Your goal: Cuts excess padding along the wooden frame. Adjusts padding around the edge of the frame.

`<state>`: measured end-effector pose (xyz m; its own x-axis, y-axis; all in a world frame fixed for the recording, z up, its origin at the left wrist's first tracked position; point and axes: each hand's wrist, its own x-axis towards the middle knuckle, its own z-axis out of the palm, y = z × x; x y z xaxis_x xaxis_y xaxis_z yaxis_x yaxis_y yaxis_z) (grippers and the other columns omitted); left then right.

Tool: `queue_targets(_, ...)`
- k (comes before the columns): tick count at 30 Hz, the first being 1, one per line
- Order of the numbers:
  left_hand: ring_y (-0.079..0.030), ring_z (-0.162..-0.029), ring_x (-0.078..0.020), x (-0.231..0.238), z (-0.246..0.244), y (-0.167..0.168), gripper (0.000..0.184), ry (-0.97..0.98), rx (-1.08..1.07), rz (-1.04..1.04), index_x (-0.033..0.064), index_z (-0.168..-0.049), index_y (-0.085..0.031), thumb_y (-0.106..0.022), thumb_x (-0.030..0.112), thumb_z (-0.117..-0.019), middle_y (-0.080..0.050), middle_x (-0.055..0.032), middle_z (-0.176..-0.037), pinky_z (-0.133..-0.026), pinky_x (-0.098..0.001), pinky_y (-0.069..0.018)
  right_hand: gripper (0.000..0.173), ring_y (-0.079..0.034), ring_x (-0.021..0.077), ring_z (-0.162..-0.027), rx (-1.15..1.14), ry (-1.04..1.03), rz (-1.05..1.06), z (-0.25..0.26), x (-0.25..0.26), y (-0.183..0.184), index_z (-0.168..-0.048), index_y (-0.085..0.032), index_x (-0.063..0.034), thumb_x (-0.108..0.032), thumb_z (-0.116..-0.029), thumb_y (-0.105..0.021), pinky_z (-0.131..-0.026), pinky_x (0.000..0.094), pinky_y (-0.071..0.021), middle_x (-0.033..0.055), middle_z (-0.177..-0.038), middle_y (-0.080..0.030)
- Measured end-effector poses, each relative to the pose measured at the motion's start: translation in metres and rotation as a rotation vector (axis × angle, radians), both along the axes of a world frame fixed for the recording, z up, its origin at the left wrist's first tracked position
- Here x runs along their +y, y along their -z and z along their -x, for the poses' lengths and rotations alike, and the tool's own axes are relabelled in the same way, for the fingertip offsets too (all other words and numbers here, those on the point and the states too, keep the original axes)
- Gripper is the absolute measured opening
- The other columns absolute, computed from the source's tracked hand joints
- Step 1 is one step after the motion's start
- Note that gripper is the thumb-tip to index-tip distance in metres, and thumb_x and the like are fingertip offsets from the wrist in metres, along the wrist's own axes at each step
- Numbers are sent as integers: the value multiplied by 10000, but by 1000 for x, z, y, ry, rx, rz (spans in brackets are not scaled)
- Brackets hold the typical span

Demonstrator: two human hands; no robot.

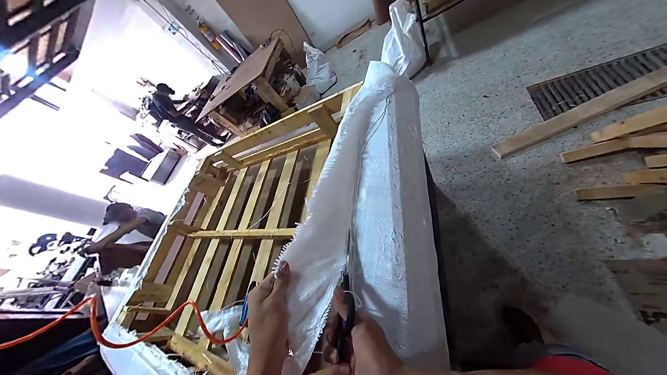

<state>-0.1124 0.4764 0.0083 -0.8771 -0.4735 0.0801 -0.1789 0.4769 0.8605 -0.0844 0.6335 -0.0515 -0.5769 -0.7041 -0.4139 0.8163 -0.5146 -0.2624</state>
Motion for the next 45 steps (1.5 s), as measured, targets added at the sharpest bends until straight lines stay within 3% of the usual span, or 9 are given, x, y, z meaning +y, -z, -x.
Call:
queue_targets(3,-646,-576,-144,6,4,-5,413,-26,9,-57,-2,-784,-692,-503,209,-1085,-665,-88,-662,-552,-308,-568,613,-532,138,-545,-16,-1,-9,19,5,-3,-872,-539,-77,-641,-1047,-375,-499,266,-455,44,-687,-543)
queue_targets(7,-657,-562,-147,8,4,-10,401,-60,61,-128,-1,-764,-662,-502,185,-1081,-665,-88,-645,-542,-317,-581,532,-531,125,-527,3,27,-41,35,5,4,-895,-533,-81,-577,-1059,-431,-484,255,-470,27,-673,-526)
queue_targets(11,-655,-565,-111,8,8,-10,382,-76,70,-144,29,-765,-656,-469,156,-1073,-655,-41,-627,-553,-291,-584,573,-533,121,-558,7,-48,30,56,13,6,-913,-531,-92,-626,-1053,-379,-514,253,-458,28,-713,-548)
queue_targets(17,-645,-582,-30,25,15,-27,375,-210,27,-32,76,-785,-673,-424,96,-1066,-666,44,-633,-586,-219,-574,571,-587,139,-568,43,-121,-26,82,19,7,-953,-558,-37,-557,-1086,-364,-536,279,-523,52,-705,-587)
queue_targets(25,-660,-593,-29,58,25,-49,376,-307,18,67,91,-816,-708,-412,78,-1048,-697,44,-667,-588,-212,-582,402,-522,93,-575,-56,-216,128,95,62,9,-986,-518,-59,-402,-1122,-360,-530,238,-469,12,-737,-537)
queue_targets(29,-670,-602,-22,75,28,-59,338,-259,46,104,124,-821,-733,-460,97,-1017,-717,53,-692,-586,-200,-583,420,-568,99,-639,-60,-263,232,99,72,14,-1021,-514,-59,-422,-1124,-327,-596,247,-506,16,-765,-567)
queue_targets(33,-661,-610,3,86,32,-71,329,-174,17,143,192,-812,-762,-524,157,-1037,-721,90,-704,-593,-191,-574,573,-623,146,-635,-53,-266,208,120,67,10,-948,-578,-30,-495,-1116,-288,-595,284,-539,69,-753,-641)
queue_targets(39,-681,-612,-34,79,32,-70,392,-193,36,109,134,-819,-748,-432,82,-1044,-726,46,-698,-601,-220,-593,450,-578,111,-638,-100,-285,236,107,75,9,-997,-515,-70,-447,-1125,-306,-593,260,-503,22,-762,-583)
queue_targets(45,-685,-660,-18,70,37,-76,297,38,63,177,193,-840,-777,-557,188,-1039,-735,75,-744,-639,-224,-596,597,-617,153,-689,-109,-164,323,113,56,10,-912,-570,-74,-587,-1081,-314,-635,293,-523,68,-794,-638)
